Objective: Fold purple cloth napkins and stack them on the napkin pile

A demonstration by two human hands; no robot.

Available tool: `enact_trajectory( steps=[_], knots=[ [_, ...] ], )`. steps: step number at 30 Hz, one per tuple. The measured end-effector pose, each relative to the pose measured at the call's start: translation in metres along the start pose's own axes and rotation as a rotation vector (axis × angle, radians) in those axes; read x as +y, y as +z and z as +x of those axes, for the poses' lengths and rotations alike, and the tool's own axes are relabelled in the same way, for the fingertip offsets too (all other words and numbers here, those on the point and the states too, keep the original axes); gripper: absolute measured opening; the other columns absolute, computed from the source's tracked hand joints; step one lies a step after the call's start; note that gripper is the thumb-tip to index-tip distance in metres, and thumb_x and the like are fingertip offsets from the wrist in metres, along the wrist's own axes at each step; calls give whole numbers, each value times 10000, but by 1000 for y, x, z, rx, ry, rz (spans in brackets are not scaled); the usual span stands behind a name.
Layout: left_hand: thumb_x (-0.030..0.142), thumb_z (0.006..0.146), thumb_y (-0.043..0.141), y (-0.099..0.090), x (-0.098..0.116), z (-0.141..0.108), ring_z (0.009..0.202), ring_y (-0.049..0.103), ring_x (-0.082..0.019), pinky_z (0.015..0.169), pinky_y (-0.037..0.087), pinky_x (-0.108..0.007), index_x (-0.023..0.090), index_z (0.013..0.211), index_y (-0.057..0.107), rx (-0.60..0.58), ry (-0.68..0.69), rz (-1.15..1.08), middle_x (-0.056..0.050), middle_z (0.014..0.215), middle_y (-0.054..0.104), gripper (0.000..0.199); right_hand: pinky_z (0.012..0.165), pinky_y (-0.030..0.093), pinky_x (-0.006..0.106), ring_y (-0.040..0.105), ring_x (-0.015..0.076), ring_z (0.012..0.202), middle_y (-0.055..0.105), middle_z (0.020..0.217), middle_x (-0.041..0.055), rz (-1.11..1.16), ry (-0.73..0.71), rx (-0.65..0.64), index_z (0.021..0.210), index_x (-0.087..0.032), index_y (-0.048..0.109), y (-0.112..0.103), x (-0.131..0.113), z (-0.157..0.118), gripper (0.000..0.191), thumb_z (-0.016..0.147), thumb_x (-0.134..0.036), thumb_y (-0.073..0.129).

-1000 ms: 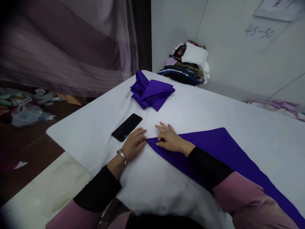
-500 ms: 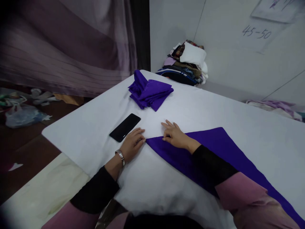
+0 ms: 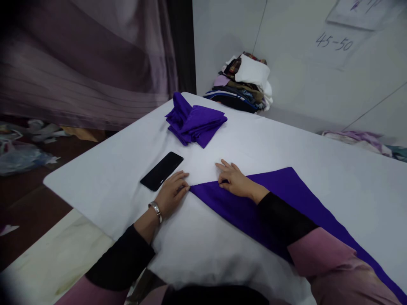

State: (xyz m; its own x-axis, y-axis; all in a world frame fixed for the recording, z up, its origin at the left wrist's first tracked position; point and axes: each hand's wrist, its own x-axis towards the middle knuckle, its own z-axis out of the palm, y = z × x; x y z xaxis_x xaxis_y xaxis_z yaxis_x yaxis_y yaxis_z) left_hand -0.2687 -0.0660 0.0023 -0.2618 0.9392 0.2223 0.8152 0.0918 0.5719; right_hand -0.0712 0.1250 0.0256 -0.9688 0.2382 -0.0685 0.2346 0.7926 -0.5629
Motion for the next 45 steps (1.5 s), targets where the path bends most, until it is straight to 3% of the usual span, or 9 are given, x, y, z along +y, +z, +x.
enact_trajectory(
  steps=[4, 15, 21, 29, 36, 39, 45],
  knots=[
    [252, 836, 481, 1, -1, 0, 1249, 402, -237, 1028, 349, -463, 200, 777, 590, -2, 2, 8, -78, 1225, 570, 134, 1081, 84, 556, 58, 238, 1383, 269, 1478, 40, -8, -17, 8, 780, -203, 612, 0, -4, 0, 87, 808, -192, 529],
    [217, 839, 455, -1, 0, 1, 1237, 416, -238, 1010, 361, -480, 200, 777, 571, 3, 25, -8, -83, 1211, 578, 132, 1087, 68, 545, 49, 232, 1384, 247, 1485, 60, 42, -71, -3, 1036, -243, 613, 16, -16, 9, 264, 782, -311, 638],
    [209, 838, 452, 1, -1, 0, 1231, 421, -233, 1004, 366, -475, 204, 784, 562, 5, 20, -5, -76, 1206, 578, 123, 1086, 67, 544, 45, 229, 1385, 252, 1484, 55, 59, -63, 7, 896, -215, 622, 15, -16, 7, 124, 773, -223, 630],
    [210, 835, 445, 0, -1, 0, 1236, 418, -235, 1011, 359, -478, 206, 778, 561, 1, 12, -5, -77, 1213, 574, 129, 1084, 71, 544, 61, 231, 1383, 268, 1477, 71, 30, -100, 47, 960, -221, 614, 18, -22, 10, 181, 780, -202, 616],
    [206, 830, 442, -1, 0, 0, 1230, 421, -237, 1010, 360, -489, 207, 785, 564, -3, 16, -1, -76, 1215, 573, 129, 1080, 90, 547, 59, 216, 1383, 278, 1474, 64, 9, -88, 65, 808, -206, 584, 23, -20, 10, 25, 798, -184, 576],
    [212, 835, 440, -2, 1, 0, 1233, 418, -242, 1013, 354, -498, 207, 792, 564, -8, 11, 3, -77, 1217, 571, 131, 1079, 96, 545, 64, 213, 1383, 283, 1472, 64, 14, -85, 70, 771, -202, 575, 21, -22, 9, 62, 812, -167, 544],
    [204, 838, 437, -2, 0, 0, 1232, 420, -240, 1008, 363, -500, 208, 785, 559, -1, 19, 0, -77, 1210, 574, 133, 1069, 99, 573, 65, 231, 1382, 271, 1475, 71, 24, -73, 60, 851, -212, 586, 18, -24, 9, 59, 795, -198, 571]
  ],
)
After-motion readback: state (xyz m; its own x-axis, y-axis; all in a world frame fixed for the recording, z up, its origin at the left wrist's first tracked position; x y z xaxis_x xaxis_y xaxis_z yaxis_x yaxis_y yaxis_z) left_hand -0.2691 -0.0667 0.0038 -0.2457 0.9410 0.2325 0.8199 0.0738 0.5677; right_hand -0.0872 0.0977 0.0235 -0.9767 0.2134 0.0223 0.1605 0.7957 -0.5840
